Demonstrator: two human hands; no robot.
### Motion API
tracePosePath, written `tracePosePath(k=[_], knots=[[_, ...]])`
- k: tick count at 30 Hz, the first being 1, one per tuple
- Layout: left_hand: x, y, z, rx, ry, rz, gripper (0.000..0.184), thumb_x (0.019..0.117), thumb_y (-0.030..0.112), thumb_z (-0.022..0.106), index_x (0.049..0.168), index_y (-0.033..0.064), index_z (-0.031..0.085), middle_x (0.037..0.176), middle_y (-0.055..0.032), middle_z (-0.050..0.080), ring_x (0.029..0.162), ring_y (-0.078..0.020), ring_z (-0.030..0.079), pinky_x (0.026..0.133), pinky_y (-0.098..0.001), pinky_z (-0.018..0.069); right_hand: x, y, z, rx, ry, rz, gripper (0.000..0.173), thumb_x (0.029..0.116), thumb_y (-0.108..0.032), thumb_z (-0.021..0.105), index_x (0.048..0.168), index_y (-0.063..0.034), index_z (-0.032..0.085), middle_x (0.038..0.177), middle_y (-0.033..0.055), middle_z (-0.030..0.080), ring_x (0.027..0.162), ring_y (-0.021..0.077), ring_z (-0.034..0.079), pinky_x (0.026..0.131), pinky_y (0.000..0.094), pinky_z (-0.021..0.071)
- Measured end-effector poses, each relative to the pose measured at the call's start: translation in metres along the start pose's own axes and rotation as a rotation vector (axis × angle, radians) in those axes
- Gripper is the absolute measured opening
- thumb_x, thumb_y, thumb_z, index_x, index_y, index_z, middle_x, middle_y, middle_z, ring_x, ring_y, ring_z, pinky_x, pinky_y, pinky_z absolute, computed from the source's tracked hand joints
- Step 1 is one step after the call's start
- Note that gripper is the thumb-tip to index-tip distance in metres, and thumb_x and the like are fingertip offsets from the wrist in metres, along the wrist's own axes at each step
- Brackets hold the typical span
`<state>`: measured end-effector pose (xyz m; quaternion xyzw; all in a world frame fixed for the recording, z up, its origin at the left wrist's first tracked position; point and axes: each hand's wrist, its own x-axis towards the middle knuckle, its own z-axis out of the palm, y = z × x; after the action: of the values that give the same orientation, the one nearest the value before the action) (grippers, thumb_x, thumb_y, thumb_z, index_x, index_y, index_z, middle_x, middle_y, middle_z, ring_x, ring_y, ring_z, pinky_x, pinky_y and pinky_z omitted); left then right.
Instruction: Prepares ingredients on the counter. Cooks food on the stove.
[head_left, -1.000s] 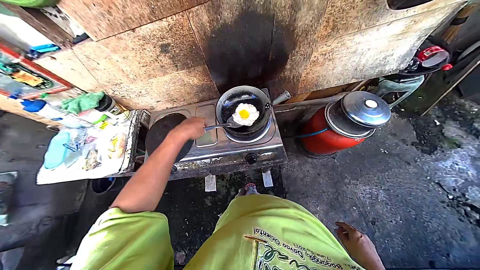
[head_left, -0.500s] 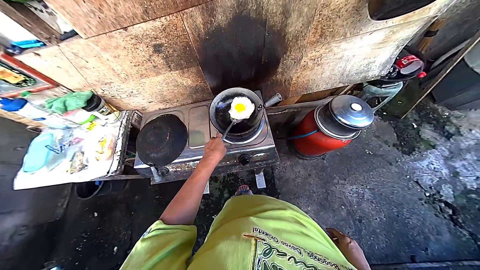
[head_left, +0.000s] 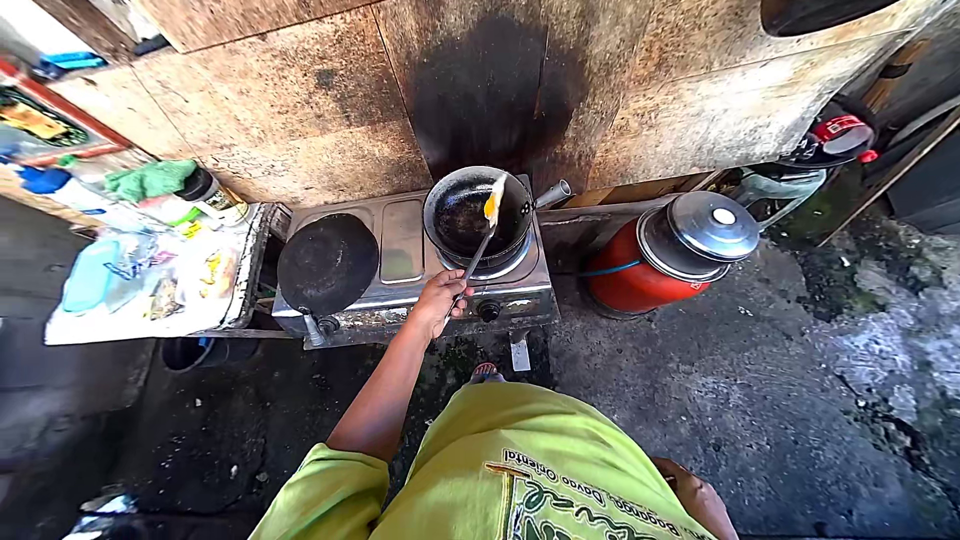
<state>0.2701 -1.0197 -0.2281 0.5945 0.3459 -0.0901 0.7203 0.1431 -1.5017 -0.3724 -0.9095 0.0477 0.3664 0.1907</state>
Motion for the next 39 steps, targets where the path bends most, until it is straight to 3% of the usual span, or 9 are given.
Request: tracePosePath(k=[6, 12, 15, 18, 21, 22, 24, 30, 39], knots=[[-0.019, -0.010, -0.024, -0.628, -0.046, -0.053, 0.027, 0.1103, 0.013, 0.037, 0.126, 0.0007, 0.054, 0.085, -0.0107, 0.064, 0.046, -0.0061, 0.051, 0.040, -0.0155, 0.0426, 0.012, 0.011, -0.001, -0.004, 0.038, -0.033, 0.030, 0.1032, -0.016, 0.062, 0.130, -0.0043, 0.069, 0.116, 0.0202, 0.074, 0.107, 0.0400, 0.072, 0.097, 0.0634, 0.0520], [-0.037, 0.007, -0.039, -0.638, -0.119, 0.037, 0.030, 0.1116, 0.017, 0.033, 0.130, 0.0042, 0.053, 0.090, -0.0095, 0.064, 0.048, -0.0054, 0.053, 0.041, -0.0147, 0.0439, 0.015, 0.000, -0.006, -0.039, -0.007, -0.046, 0.030, 0.1037, -0.015, 0.061, 0.131, -0.0037, 0.069, 0.117, 0.0214, 0.073, 0.108, 0.0407, 0.071, 0.099, 0.0634, 0.0507], [-0.049, 0.023, -0.039, -0.331, 0.016, 0.116, 0.026, 0.1112, 0.013, 0.039, 0.130, 0.0047, 0.055, 0.086, -0.0107, 0.067, 0.048, -0.0064, 0.054, 0.040, -0.0159, 0.0422, 0.020, -0.003, -0.006, -0.041, -0.019, -0.044, 0.031, 0.1042, -0.015, 0.060, 0.132, -0.0042, 0.068, 0.118, 0.0215, 0.073, 0.109, 0.0410, 0.071, 0.099, 0.0631, 0.0507], [-0.055, 0.035, -0.043, 0.370, 0.198, 0.183, 0.028, 0.1116, 0.015, 0.045, 0.138, 0.0089, 0.053, 0.089, -0.0059, 0.068, 0.054, -0.0086, 0.054, 0.049, -0.0212, 0.0448, 0.024, -0.003, -0.005, -0.028, -0.036, -0.035, 0.031, 0.1039, -0.015, 0.061, 0.132, -0.0036, 0.068, 0.119, 0.0219, 0.073, 0.111, 0.0415, 0.070, 0.101, 0.0631, 0.0500], [-0.060, 0.054, -0.049, 1.032, 0.299, 0.217, 0.035, 0.1089, 0.017, 0.052, 0.143, 0.0095, 0.056, 0.104, -0.0189, 0.071, 0.088, -0.0359, 0.068, 0.080, -0.0562, 0.0536, 0.026, 0.001, -0.002, -0.027, -0.065, -0.006, 0.031, 0.1037, -0.016, 0.062, 0.131, -0.0027, 0.068, 0.120, 0.0214, 0.073, 0.114, 0.0411, 0.069, 0.103, 0.0624, 0.0491], [-0.060, 0.062, -0.048, 1.181, 0.304, 0.207, 0.036, 0.1087, 0.017, 0.052, 0.144, 0.0100, 0.056, 0.109, -0.0229, 0.070, 0.098, -0.0427, 0.068, 0.087, -0.0630, 0.0513, 0.025, 0.003, -0.001, -0.030, -0.077, 0.006, 0.032, 0.1040, -0.016, 0.062, 0.132, -0.0025, 0.068, 0.120, 0.0215, 0.073, 0.114, 0.0410, 0.069, 0.103, 0.0627, 0.0485], [-0.055, 0.075, -0.046, 1.413, 0.287, 0.150, 0.038, 0.1085, 0.018, 0.050, 0.146, 0.0133, 0.056, 0.121, -0.0243, 0.068, 0.112, -0.0455, 0.066, 0.094, -0.0649, 0.0498, 0.024, 0.010, 0.003, -0.031, -0.092, 0.027, 0.032, 0.1042, -0.018, 0.062, 0.132, -0.0030, 0.068, 0.120, 0.0212, 0.073, 0.114, 0.0410, 0.069, 0.103, 0.0630, 0.0483], [-0.040, 0.098, -0.039, 1.690, 0.219, 0.024, 0.037, 0.1042, 0.016, 0.055, 0.140, 0.0114, 0.059, 0.120, -0.0238, 0.069, 0.116, -0.0448, 0.066, 0.093, -0.0641, 0.0516, 0.021, 0.040, 0.026, 0.010, -0.083, 0.075, 0.031, 0.1030, -0.020, 0.064, 0.130, -0.0053, 0.070, 0.118, 0.0196, 0.074, 0.113, 0.0402, 0.070, 0.101, 0.0634, 0.0497], [-0.027, 0.107, -0.029, 1.646, 0.158, 0.049, 0.036, 0.1020, 0.013, 0.056, 0.138, 0.0121, 0.062, 0.121, -0.0237, 0.069, 0.117, -0.0443, 0.065, 0.095, -0.0662, 0.0496, 0.011, 0.043, 0.032, 0.103, -0.085, 0.116, 0.030, 0.1026, -0.017, 0.064, 0.129, -0.0031, 0.069, 0.121, 0.0212, 0.073, 0.116, 0.0407, 0.068, 0.105, 0.0628, 0.0482]])
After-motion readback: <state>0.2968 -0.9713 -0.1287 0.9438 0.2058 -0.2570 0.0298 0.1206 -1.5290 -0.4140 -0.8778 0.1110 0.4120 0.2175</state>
